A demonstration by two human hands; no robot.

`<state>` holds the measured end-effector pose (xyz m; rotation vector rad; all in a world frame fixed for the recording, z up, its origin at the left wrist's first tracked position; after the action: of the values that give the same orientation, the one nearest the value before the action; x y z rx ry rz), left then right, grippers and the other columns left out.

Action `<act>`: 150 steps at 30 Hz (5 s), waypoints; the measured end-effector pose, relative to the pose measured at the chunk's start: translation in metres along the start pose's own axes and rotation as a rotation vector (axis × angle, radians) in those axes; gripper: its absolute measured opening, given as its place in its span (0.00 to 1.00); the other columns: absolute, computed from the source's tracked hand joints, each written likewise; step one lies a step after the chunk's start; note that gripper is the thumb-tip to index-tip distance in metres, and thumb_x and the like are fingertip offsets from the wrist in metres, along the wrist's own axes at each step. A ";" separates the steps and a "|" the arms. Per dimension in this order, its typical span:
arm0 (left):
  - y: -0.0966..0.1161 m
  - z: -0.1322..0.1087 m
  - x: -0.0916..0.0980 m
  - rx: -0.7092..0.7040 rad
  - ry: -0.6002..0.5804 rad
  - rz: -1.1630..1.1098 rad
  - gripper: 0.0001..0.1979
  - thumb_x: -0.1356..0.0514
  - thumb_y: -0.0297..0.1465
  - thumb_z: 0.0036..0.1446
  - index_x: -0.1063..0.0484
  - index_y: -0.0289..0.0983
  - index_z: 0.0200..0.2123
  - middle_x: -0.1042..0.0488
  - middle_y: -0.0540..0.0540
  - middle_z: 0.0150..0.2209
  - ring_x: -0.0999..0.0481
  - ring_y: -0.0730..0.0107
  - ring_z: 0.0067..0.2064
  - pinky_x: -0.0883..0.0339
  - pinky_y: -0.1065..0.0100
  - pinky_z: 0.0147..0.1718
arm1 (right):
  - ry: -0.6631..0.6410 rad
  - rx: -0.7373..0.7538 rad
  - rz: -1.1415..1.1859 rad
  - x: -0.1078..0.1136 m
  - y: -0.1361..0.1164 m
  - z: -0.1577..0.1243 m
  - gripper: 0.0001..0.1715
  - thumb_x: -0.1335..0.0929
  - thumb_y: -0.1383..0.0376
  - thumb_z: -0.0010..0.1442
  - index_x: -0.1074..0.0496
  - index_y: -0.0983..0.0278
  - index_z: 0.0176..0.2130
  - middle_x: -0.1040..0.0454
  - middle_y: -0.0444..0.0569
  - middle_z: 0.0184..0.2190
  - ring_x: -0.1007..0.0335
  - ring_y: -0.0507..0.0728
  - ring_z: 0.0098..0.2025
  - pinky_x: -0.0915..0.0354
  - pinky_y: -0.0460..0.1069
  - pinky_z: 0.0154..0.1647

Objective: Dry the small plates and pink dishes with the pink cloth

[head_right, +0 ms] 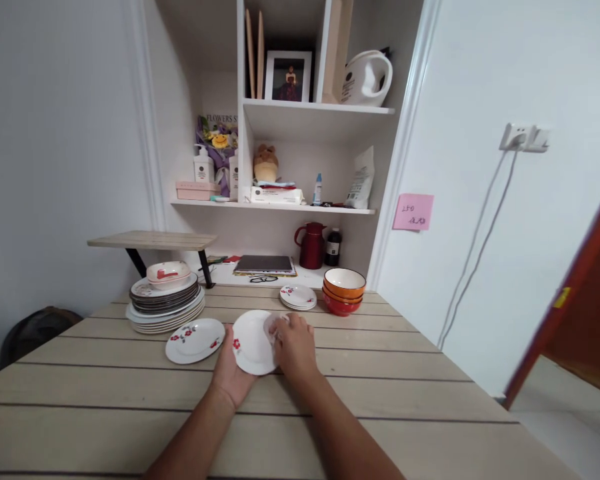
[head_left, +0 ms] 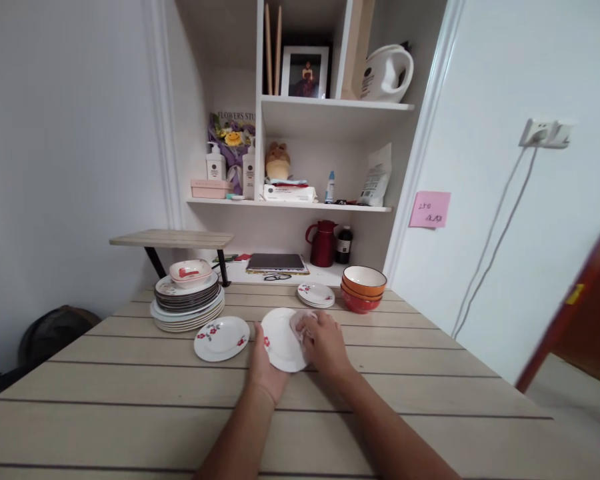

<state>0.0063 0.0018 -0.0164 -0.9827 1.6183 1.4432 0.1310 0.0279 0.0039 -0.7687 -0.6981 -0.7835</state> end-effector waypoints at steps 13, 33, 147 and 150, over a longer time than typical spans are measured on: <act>-0.016 0.000 0.004 0.168 -0.095 0.003 0.27 0.45 0.47 0.60 0.29 0.35 0.55 0.21 0.37 0.46 0.24 0.53 0.52 0.36 0.51 0.56 | 0.120 0.047 0.092 -0.004 -0.002 0.002 0.20 0.37 0.75 0.55 0.26 0.57 0.43 0.32 0.51 0.47 0.39 0.60 0.48 0.47 0.53 0.48; -0.004 -0.004 -0.003 0.074 -0.012 -0.014 0.25 0.47 0.45 0.62 0.27 0.31 0.51 0.19 0.36 0.43 0.21 0.54 0.48 0.33 0.53 0.53 | 0.028 0.053 0.103 -0.008 0.003 -0.003 0.20 0.37 0.74 0.55 0.25 0.57 0.43 0.30 0.52 0.46 0.38 0.60 0.47 0.45 0.53 0.47; 0.001 -0.002 -0.002 0.013 -0.148 -0.004 0.24 0.41 0.43 0.59 0.28 0.36 0.54 0.22 0.39 0.49 0.24 0.59 0.53 0.35 0.61 0.57 | -0.129 0.197 0.299 -0.011 -0.024 -0.006 0.34 0.36 0.70 0.59 0.37 0.52 0.63 0.49 0.51 0.70 0.62 0.64 0.71 0.67 0.68 0.67; 0.001 -0.003 -0.001 0.034 -0.104 0.119 0.25 0.36 0.41 0.55 0.29 0.35 0.54 0.21 0.38 0.47 0.22 0.57 0.49 0.31 0.58 0.53 | -0.313 0.068 0.694 0.000 -0.018 -0.005 0.27 0.31 0.62 0.55 0.28 0.53 0.55 0.48 0.50 0.69 0.59 0.67 0.71 0.62 0.67 0.66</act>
<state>0.0055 -0.0013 -0.0142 -0.7899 1.6428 1.5158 0.1178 0.0150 0.0071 -1.0023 -0.6671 -0.0074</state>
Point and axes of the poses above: each hand's wrist, its own z-axis towards the middle knuckle, its own x-axis out of the back of the hand, y = z × x, the point moved 1 cm from there along z, towards the middle knuckle
